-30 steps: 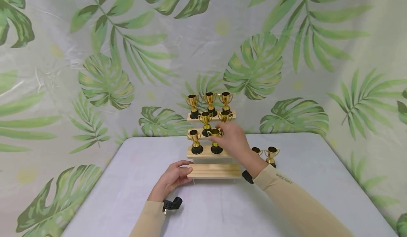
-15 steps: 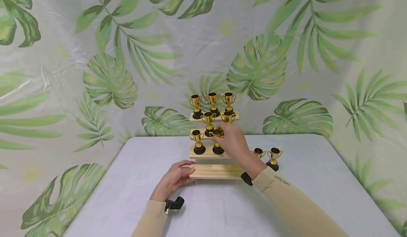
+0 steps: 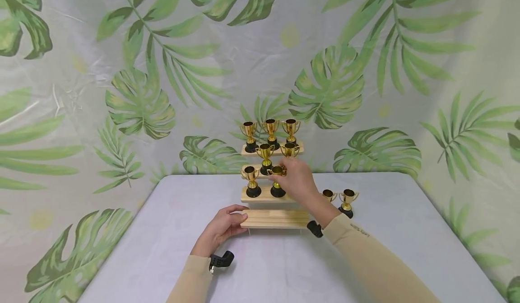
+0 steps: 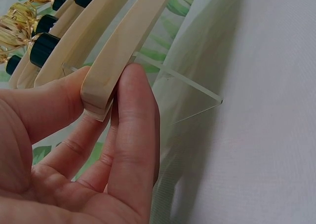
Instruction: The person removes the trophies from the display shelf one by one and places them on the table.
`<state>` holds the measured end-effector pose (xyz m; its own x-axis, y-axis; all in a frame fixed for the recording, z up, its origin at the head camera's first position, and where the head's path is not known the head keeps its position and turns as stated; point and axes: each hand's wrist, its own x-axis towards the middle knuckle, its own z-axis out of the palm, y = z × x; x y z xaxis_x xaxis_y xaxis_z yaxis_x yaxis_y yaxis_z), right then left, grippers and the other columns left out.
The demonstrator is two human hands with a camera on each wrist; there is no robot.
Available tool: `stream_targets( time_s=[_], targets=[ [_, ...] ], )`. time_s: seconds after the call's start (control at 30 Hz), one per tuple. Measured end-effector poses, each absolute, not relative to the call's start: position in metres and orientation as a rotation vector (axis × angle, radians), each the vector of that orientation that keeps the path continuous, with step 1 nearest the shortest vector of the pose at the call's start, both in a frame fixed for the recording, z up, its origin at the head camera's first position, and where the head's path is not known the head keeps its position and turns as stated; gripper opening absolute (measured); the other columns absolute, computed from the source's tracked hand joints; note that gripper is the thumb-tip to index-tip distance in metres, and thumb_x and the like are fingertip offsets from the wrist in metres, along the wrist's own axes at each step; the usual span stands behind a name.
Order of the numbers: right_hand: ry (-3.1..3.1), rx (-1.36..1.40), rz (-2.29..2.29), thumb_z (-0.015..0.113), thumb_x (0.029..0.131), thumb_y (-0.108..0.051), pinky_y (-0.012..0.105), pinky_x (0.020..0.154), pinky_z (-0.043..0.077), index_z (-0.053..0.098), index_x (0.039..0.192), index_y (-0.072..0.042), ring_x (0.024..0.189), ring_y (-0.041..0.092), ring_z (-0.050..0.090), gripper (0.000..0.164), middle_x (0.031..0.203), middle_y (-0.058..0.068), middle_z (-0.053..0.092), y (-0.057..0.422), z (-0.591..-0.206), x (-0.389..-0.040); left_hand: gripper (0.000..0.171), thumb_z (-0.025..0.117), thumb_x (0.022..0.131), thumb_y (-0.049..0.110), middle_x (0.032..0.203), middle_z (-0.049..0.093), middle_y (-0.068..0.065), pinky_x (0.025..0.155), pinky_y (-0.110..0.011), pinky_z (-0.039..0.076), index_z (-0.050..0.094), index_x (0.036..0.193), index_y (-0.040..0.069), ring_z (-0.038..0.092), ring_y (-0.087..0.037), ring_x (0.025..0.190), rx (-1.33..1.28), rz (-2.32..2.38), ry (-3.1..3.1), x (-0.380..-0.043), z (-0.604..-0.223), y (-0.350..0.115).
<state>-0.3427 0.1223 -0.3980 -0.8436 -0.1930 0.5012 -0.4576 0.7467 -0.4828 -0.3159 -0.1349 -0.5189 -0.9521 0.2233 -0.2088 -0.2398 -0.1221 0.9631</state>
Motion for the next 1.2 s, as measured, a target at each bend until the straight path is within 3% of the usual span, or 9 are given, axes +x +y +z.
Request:
stream_targets(
  time_s=[0.5,0.87,1.2],
  targets=[
    [-2.438,0.566,0.843,0.089,0.077,-0.034,0.036,0.063,0.051,0.075,0.107,-0.005,0.077,0.018,0.059,0.044,0.094,0.005,0.068,0.130,-0.393,-0.329,0.037,0.073,0.091,0.007,0.092,0.069,-0.014,0.067,-0.032,0.060,0.061,0.125,-0.004,0.069,-0.020,0.079,-0.017,2.152,1.839,-0.317,-0.521,-0.135],
    [-2.456,0.523,0.926,0.089,0.077,-0.034,0.034,0.065,0.054,0.075,0.108,-0.009,0.078,0.015,0.061,0.043,0.100,0.002,0.069,0.136,-0.381,-0.312,0.038,0.072,0.092,0.007,0.094,0.068,-0.014,0.067,-0.031,0.060,0.060,0.126,-0.005,0.068,-0.021,0.080,-0.008,2.157,1.855,-0.316,-0.520,-0.135],
    [-2.440,0.503,1.030,0.090,0.076,-0.034,0.036,0.066,0.055,0.075,0.105,-0.011,0.080,0.016,0.063,0.040,0.095,0.001,0.068,0.149,-0.373,-0.302,0.038,0.073,0.091,0.007,0.096,0.067,-0.014,0.066,-0.031,0.060,0.061,0.125,-0.004,0.068,-0.021,0.080,-0.015,2.150,1.864,-0.314,-0.519,-0.134]
  ],
)
